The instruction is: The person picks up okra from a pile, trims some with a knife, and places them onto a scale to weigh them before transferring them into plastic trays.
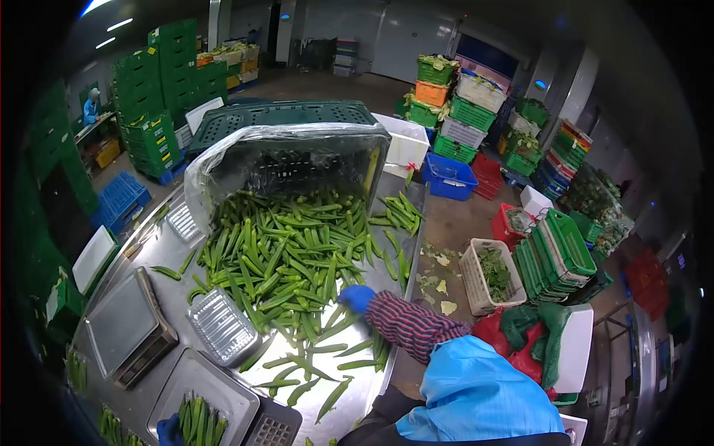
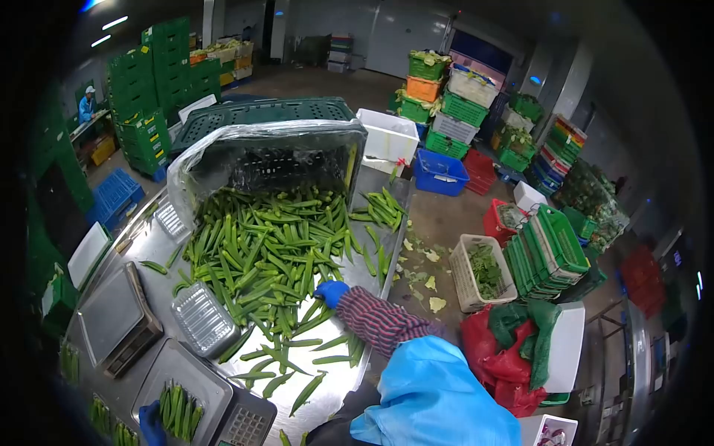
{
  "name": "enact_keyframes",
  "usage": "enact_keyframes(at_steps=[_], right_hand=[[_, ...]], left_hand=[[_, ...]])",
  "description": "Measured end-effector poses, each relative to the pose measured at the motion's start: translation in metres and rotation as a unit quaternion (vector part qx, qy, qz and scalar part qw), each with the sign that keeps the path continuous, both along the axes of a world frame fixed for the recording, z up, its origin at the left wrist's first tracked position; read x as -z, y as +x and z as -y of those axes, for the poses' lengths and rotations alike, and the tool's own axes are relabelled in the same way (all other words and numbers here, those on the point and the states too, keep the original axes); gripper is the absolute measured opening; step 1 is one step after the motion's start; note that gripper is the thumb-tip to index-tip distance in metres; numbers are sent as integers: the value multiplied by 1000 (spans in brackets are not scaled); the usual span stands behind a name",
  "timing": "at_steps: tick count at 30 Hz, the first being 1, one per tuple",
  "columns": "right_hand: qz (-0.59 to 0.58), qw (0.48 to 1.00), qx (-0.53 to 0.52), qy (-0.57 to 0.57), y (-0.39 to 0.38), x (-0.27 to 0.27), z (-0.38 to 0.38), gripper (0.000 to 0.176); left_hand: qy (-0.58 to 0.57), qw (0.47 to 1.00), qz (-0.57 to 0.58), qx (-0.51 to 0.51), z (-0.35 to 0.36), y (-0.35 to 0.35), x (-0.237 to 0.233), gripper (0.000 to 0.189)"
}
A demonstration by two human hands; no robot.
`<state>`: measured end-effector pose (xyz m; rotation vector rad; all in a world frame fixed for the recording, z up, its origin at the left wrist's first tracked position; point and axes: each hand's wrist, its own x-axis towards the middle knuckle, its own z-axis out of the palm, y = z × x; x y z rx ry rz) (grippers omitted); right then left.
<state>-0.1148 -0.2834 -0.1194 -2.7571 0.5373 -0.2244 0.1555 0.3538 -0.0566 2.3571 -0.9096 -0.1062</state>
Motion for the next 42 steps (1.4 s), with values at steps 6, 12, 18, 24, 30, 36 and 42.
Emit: enact_keyframes(at_steps=[6, 12, 18, 24, 30, 36, 42], right_hand=[[-100, 986, 18, -135, 18, 8, 11, 13], [-173, 965, 24, -195, -4, 64, 68, 14], [43, 973, 136, 179, -18, 35, 47, 40], [51, 846, 50, 528, 22, -41, -34, 38], [42, 881, -286, 375, 116, -94, -223, 33], [119, 845, -510, 104, 195, -97, -373, 24], [167, 860, -461, 140, 204, -87, -383, 27]], left_hand=[[-50, 995, 46, -68, 10, -29, -22, 32], [-111, 987, 1, -118, 4, -59, -45, 29], [-91, 989, 26, -117, 13, -87, -59, 30], [-130, 979, 59, -147, -6, -114, -40, 30], [-226, 942, -26, -246, -27, -149, -46, 35], [-241, 937, -48, -246, -50, -163, -38, 33], [-277, 936, -61, -208, -64, -149, -25, 32]])
